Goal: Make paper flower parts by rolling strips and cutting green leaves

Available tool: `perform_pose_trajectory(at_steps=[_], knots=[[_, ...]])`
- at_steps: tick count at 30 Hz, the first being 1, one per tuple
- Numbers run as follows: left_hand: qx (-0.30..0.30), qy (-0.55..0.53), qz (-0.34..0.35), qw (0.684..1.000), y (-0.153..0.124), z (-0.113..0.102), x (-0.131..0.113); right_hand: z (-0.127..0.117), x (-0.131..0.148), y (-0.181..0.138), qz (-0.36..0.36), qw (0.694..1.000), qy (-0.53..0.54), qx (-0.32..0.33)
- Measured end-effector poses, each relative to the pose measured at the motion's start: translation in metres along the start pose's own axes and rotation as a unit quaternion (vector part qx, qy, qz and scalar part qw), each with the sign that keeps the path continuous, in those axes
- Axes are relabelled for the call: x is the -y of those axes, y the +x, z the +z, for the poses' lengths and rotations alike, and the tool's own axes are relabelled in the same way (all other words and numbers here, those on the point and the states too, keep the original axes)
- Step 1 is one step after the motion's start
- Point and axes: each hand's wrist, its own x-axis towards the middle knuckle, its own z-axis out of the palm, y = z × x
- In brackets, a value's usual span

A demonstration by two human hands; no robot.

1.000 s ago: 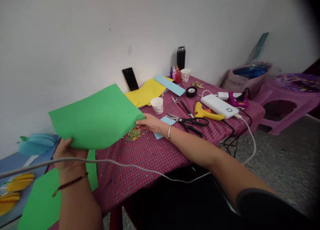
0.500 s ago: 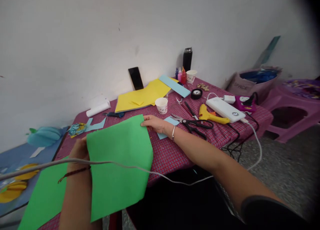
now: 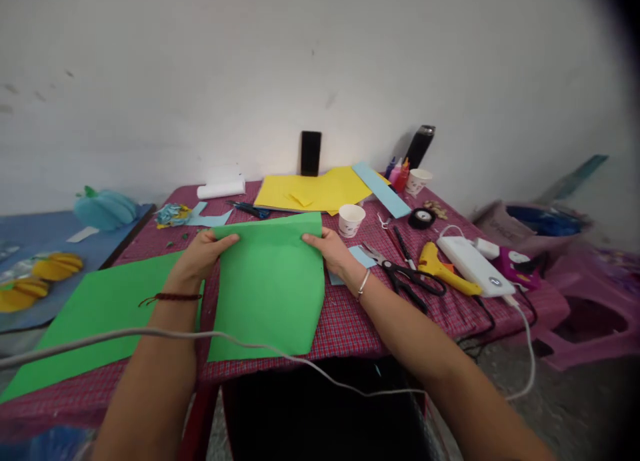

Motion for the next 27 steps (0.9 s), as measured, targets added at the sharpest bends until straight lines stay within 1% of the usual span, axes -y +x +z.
perform_pose_trajectory(at_steps=[4,8,15,22,27], knots=[[0.017,-0.018,0.008,1.000,-0.002,0.003,-0.002,-0.001,0.001,0.001,-0.024,0.999,-0.013,-0.021],[0.034,-0.018,0.001,0.999,-0.002,0.004,-0.001,-0.002,0.002,0.003,-0.058,0.997,-0.018,-0.045],[-0.004,-0.037,0.069,0.997,-0.001,0.004,-0.002,-0.002,0.001,0.002,-0.059,0.996,-0.044,-0.047],[0.010,0.007,0.097,0.995,-0.002,0.009,-0.003,-0.002,0.000,0.001,-0.061,0.995,-0.073,-0.043],[-0.009,0.037,0.133,0.990,-0.002,0.013,-0.003,-0.001,0.000,0.001,-0.067,0.993,-0.085,-0.041]])
